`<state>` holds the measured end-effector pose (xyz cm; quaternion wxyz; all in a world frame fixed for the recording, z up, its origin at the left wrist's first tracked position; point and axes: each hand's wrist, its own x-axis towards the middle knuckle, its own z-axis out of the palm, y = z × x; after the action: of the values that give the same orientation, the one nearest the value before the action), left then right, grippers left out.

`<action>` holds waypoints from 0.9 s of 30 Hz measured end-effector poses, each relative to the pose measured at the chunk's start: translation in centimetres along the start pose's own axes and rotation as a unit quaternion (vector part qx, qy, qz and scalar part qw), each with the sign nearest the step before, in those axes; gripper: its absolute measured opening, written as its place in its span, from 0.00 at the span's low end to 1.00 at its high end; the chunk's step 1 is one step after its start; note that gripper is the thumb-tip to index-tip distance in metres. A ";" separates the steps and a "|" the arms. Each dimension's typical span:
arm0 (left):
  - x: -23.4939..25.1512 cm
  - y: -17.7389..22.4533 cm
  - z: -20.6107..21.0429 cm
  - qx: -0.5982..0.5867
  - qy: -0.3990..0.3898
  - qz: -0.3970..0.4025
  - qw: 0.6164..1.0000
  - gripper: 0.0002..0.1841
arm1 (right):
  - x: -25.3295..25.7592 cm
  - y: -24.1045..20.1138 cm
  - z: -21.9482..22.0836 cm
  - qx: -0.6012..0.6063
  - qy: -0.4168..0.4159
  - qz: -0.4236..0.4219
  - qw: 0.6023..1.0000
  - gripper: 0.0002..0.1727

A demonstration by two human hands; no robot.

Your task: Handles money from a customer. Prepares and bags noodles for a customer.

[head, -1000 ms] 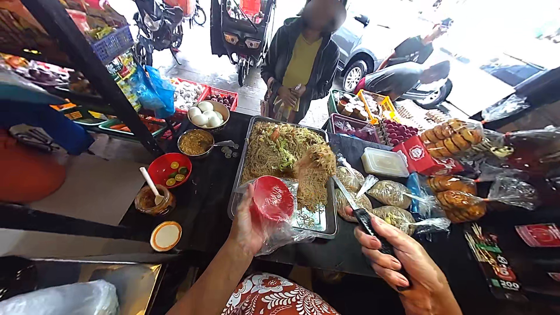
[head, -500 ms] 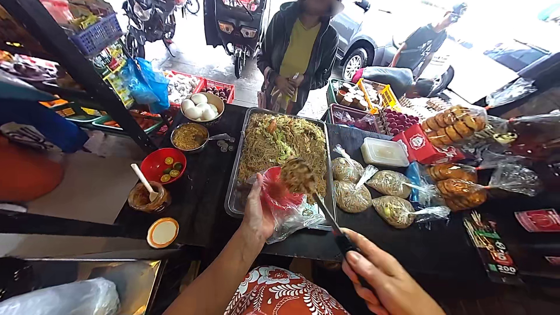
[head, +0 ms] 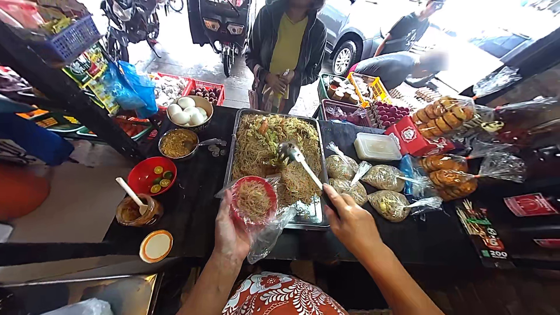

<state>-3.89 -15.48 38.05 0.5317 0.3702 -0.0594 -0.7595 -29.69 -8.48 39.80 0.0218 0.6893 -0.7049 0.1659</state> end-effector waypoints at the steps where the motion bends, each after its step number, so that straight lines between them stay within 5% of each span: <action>1: -0.4 0.3 -0.3 -0.001 0.002 0.003 1.000 0.29 | 0.4 0.3 1.3 -0.019 -0.005 -0.008 1.000 0.28; 9: -1.6 1.0 -1.5 -0.007 0.022 -0.006 1.000 0.29 | -1.3 2.5 3.1 -0.072 -0.043 0.052 0.995 0.28; 14: -1.9 1.2 -1.2 -0.006 0.005 -0.001 1.000 0.28 | -0.6 0.7 2.8 0.155 -0.170 0.217 0.949 0.29; 18: -2.0 1.4 -0.9 -0.010 0.006 -0.004 1.000 0.28 | 0.5 -4.1 3.1 0.425 -0.223 0.370 0.795 0.28; 23: -1.8 1.2 -0.7 -0.006 -0.001 -0.008 1.000 0.28 | 0.7 -3.2 2.5 0.759 -0.191 0.408 0.470 0.22; 27: -1.4 1.2 -0.5 -0.001 -0.002 -0.019 1.000 0.29 | -0.2 -1.3 0.4 0.823 -0.191 0.380 0.376 0.26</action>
<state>-2.39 -14.66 38.93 0.5171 0.3690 -0.0527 -0.7705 -28.28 -8.38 39.61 -0.7567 0.0406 -0.3948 0.5195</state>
